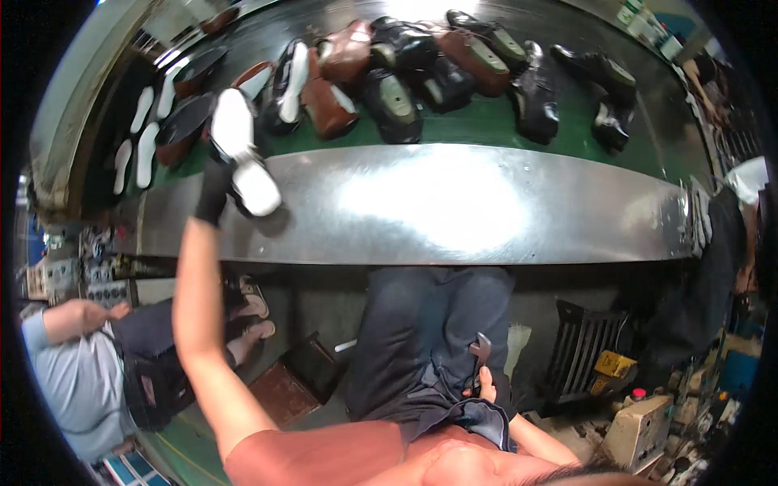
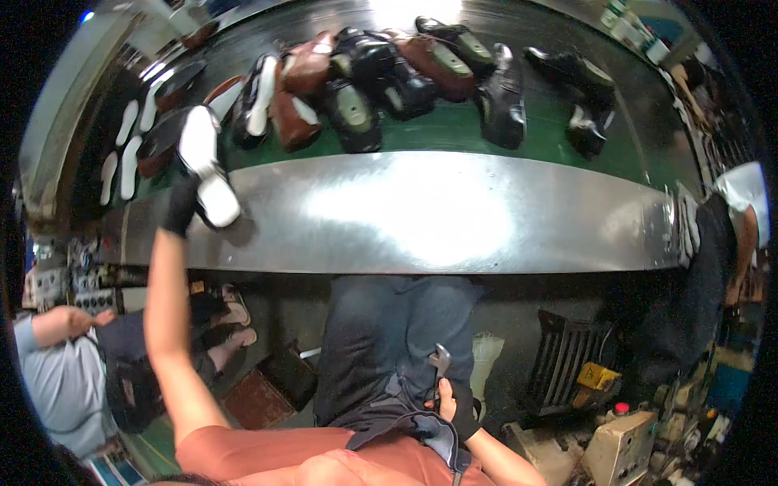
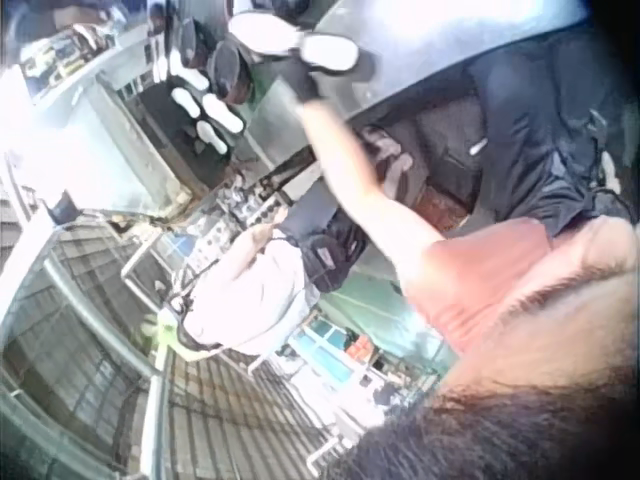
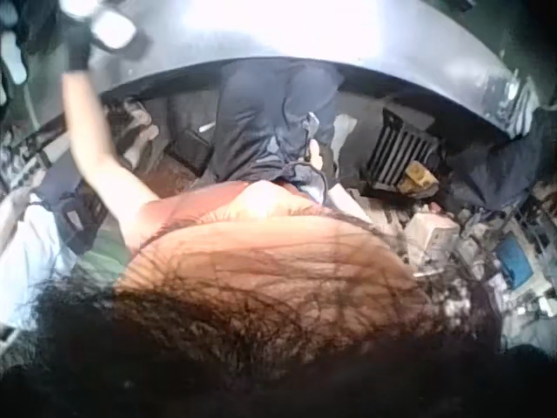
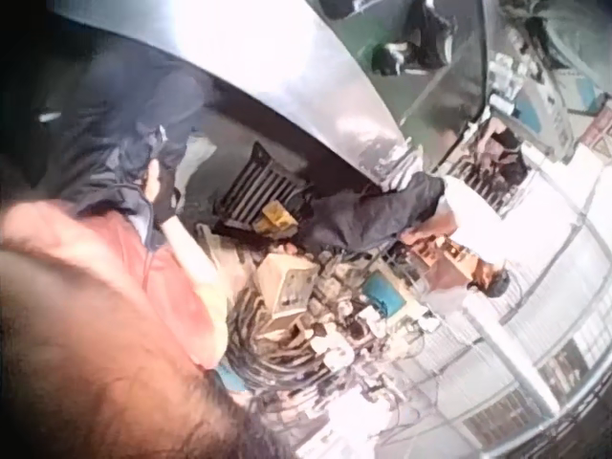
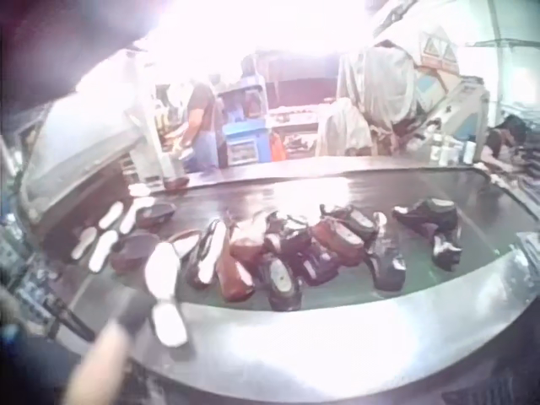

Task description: The person sits on the floor and repeatedly picks up shoes from a conveyor belt. Using a metal scraper, the person removes material from the soles of the shoes and returns them to the conveyor belt.

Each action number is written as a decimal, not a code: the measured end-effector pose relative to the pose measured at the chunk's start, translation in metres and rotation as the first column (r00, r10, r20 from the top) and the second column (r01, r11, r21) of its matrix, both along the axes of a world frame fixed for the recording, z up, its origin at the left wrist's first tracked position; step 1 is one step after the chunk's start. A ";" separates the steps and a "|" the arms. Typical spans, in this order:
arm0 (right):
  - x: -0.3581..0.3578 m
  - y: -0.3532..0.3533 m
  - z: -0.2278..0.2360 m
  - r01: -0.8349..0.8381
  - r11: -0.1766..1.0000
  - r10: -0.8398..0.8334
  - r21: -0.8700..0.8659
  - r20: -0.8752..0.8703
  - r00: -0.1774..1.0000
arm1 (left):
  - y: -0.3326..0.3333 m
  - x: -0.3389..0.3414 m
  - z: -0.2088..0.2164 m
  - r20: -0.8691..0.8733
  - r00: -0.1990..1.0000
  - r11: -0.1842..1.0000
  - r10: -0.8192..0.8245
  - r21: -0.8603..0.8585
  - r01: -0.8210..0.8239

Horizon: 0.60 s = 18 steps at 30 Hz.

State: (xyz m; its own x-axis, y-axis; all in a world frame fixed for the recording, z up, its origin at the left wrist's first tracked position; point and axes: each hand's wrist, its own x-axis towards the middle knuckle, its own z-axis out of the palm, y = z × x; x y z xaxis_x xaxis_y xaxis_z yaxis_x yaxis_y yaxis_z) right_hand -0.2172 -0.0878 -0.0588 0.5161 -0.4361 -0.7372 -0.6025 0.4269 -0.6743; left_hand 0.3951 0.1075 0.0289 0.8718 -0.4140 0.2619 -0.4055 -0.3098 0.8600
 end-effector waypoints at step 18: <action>-0.007 -0.015 0.011 -0.234 0.932 0.245 -0.275 0.003 0.970 | -0.534 -0.280 -0.051 0.044 0.977 0.888 0.209 0.409 -0.208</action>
State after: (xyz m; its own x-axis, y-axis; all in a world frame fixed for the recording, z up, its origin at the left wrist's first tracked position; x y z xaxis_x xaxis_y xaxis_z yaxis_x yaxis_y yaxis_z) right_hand -0.2238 -0.1024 -0.0475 0.6541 -0.4764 -0.5875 -0.6372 0.0713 -0.7674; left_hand 0.1152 -0.4264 -0.0217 0.9501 -0.2931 0.1072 -0.2916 -0.7115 0.6393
